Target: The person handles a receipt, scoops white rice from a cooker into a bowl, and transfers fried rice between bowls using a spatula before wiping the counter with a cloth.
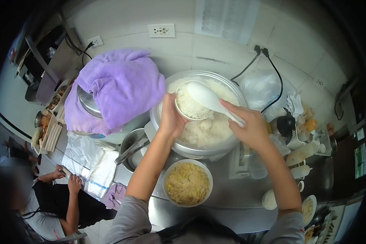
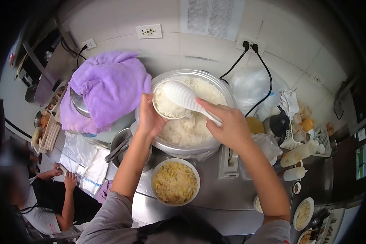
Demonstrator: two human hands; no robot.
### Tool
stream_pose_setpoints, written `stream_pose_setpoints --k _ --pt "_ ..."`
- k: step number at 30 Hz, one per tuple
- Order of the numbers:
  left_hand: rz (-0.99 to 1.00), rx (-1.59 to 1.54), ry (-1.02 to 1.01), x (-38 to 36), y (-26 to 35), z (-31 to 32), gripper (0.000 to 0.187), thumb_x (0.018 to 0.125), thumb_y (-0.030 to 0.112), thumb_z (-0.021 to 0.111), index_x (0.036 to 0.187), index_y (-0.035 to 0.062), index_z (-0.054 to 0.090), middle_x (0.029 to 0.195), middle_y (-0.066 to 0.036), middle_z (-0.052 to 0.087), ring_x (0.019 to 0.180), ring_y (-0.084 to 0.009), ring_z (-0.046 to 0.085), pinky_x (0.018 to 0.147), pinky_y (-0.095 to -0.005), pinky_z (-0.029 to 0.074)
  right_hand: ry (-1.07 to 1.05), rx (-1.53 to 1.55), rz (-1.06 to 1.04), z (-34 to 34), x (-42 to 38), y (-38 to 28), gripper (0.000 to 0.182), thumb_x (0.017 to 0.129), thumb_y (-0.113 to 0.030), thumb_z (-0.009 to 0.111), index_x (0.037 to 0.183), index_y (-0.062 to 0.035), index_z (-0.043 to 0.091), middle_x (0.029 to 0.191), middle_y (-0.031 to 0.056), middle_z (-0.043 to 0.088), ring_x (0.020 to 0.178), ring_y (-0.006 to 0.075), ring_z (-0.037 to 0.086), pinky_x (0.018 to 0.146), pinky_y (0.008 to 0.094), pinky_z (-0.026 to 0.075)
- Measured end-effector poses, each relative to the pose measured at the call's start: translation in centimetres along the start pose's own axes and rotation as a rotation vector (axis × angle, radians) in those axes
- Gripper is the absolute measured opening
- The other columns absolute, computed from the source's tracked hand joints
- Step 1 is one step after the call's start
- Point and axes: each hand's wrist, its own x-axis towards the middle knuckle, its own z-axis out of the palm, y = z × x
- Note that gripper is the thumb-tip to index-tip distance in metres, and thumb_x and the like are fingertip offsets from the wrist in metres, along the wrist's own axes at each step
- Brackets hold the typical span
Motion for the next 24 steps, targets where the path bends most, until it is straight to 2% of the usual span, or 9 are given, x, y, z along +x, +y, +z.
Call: stream_pose_setpoints --k 1,3,5,8,11,13,15,21,24 --pt "0.012 0.006 0.008 0.0 0.0 0.1 0.06 0.093 0.039 0.03 0.135 -0.0039 0.037 0.132 -0.021 0.05 0.118 -0.0328 0.055 0.092 -0.0491 0.051 0.035 -0.041 -0.076 -0.2 -0.1 0.4 0.049 0.085 -0.005 0.059 0.133 -0.0153 0.056 0.097 0.0042 0.067 0.075 0.0141 0.061 0.069 0.0308 0.049" --pt "0.061 0.006 0.045 -0.3 -0.2 0.8 0.063 0.089 0.042 0.034 0.133 -0.0032 0.04 0.131 -0.02 0.05 0.118 -0.0331 0.055 0.095 -0.0503 0.049 0.116 0.107 0.027 -0.2 -0.6 0.8 0.049 0.088 -0.008 0.057 0.136 -0.0153 0.051 0.086 0.0024 0.067 0.06 0.0122 0.059 0.057 0.0308 0.048" --pt "0.119 -0.025 0.047 -0.3 -0.5 1.1 0.06 0.09 0.04 0.034 0.135 0.0006 0.039 0.133 -0.019 0.049 0.12 -0.032 0.053 0.096 -0.0487 0.048 0.203 0.488 0.371 0.5 -1.2 0.9 0.054 0.089 -0.009 0.055 0.142 -0.0135 0.043 0.084 0.0042 0.064 0.056 0.013 0.057 0.054 0.0289 0.047" --pt "0.25 -0.079 0.033 -0.1 -1.6 0.9 0.051 0.094 0.031 0.032 0.14 0.0094 0.032 0.138 -0.016 0.043 0.124 -0.0285 0.05 0.095 -0.043 0.049 0.03 1.197 0.638 2.7 -3.6 1.3 0.062 0.092 -0.011 0.053 0.149 -0.0099 0.027 0.083 0.0052 0.06 0.051 0.009 0.052 0.049 0.0226 0.043" --pt "0.426 -0.025 0.098 -0.6 -3.3 2.0 0.05 0.092 0.022 0.035 0.141 0.0142 0.028 0.139 -0.015 0.039 0.125 -0.0263 0.047 0.097 -0.0397 0.047 -0.005 1.21 0.533 5.1 -4.7 -3.2 0.064 0.093 -0.011 0.051 0.15 -0.0066 0.021 0.094 0.0125 0.063 0.063 0.016 0.061 0.059 0.0278 0.05" --pt "0.518 0.054 0.158 -1.2 -4.1 2.6 0.053 0.089 0.017 0.037 0.141 0.016 0.025 0.138 -0.014 0.038 0.125 -0.0251 0.045 0.099 -0.0383 0.045 0.118 0.784 0.428 7.4 -4.0 -4.6 0.065 0.092 -0.01 0.051 0.15 -0.0056 0.021 0.101 0.0183 0.063 0.077 0.0246 0.065 0.069 0.0346 0.052" --pt "0.576 0.096 0.186 -1.9 -4.7 3.0 0.054 0.087 0.014 0.037 0.14 0.0152 0.025 0.136 -0.013 0.039 0.125 -0.0246 0.044 0.101 -0.0383 0.043 0.219 0.446 0.256 8.7 -3.3 -5.5 0.067 0.091 -0.008 0.05 0.15 -0.0062 0.019 0.115 0.0284 0.059 0.102 0.0372 0.063 0.086 0.0441 0.049" --pt "0.588 0.027 0.235 -3.2 -3.2 1.1 0.054 0.086 0.021 0.039 0.138 0.0135 0.027 0.134 -0.013 0.04 0.127 -0.0252 0.043 0.104 -0.0393 0.04 0.004 0.127 0.033 6.5 -4.2 -5.7 0.068 0.089 -0.006 0.052 0.15 -0.0136 0.024 0.109 0.0248 0.063 0.096 0.04 0.064 0.083 0.04 0.05" --pt "0.585 -0.017 0.2 -4.4 -2.1 0.9 0.052 0.087 0.027 0.039 0.136 0.0116 0.029 0.136 -0.013 0.04 0.128 -0.026 0.042 0.103 -0.0411 0.04 0.051 0.282 0.072 4.6 -3.5 -4.9 0.064 0.088 -0.007 0.055 0.147 -0.0154 0.032 0.103 0.0234 0.064 0.091 0.0381 0.065 0.079 0.0397 0.05"
